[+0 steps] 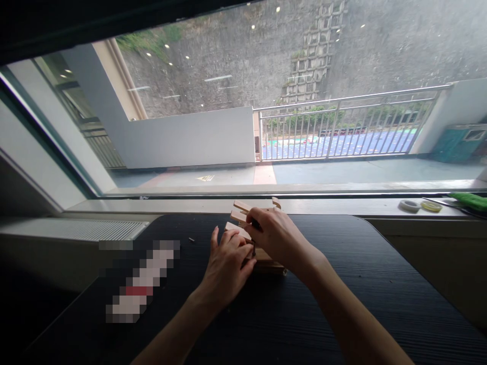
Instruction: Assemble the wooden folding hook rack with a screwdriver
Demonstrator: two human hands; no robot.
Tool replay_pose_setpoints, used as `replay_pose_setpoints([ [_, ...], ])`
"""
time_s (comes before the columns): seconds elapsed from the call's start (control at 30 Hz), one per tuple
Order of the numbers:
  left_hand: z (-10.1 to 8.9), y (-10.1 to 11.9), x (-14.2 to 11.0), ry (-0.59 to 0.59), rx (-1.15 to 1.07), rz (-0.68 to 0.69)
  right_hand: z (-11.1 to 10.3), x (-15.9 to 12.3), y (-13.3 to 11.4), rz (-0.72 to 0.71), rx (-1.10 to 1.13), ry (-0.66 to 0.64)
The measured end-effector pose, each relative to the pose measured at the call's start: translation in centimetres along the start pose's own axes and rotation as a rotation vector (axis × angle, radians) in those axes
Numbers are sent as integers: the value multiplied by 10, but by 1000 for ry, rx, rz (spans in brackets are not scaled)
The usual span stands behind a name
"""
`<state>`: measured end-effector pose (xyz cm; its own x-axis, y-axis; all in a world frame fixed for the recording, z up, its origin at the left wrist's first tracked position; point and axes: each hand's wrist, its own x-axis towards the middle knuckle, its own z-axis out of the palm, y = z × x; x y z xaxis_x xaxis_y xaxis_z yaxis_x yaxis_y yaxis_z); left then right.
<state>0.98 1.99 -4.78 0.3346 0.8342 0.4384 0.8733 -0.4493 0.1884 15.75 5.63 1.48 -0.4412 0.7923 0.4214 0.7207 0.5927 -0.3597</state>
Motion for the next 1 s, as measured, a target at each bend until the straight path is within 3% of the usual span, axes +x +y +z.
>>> replay_pose_setpoints([
  [0.23,-2,1,0,-2,0,-3,5,0,0,32,-59,2],
  [0.67,0,1,0,2,8,-12,-6,-5,-7,-118,43,-70],
  [1.0,0,1,0,-1,11,-11,-1,-2,0,-69,-1,-23],
])
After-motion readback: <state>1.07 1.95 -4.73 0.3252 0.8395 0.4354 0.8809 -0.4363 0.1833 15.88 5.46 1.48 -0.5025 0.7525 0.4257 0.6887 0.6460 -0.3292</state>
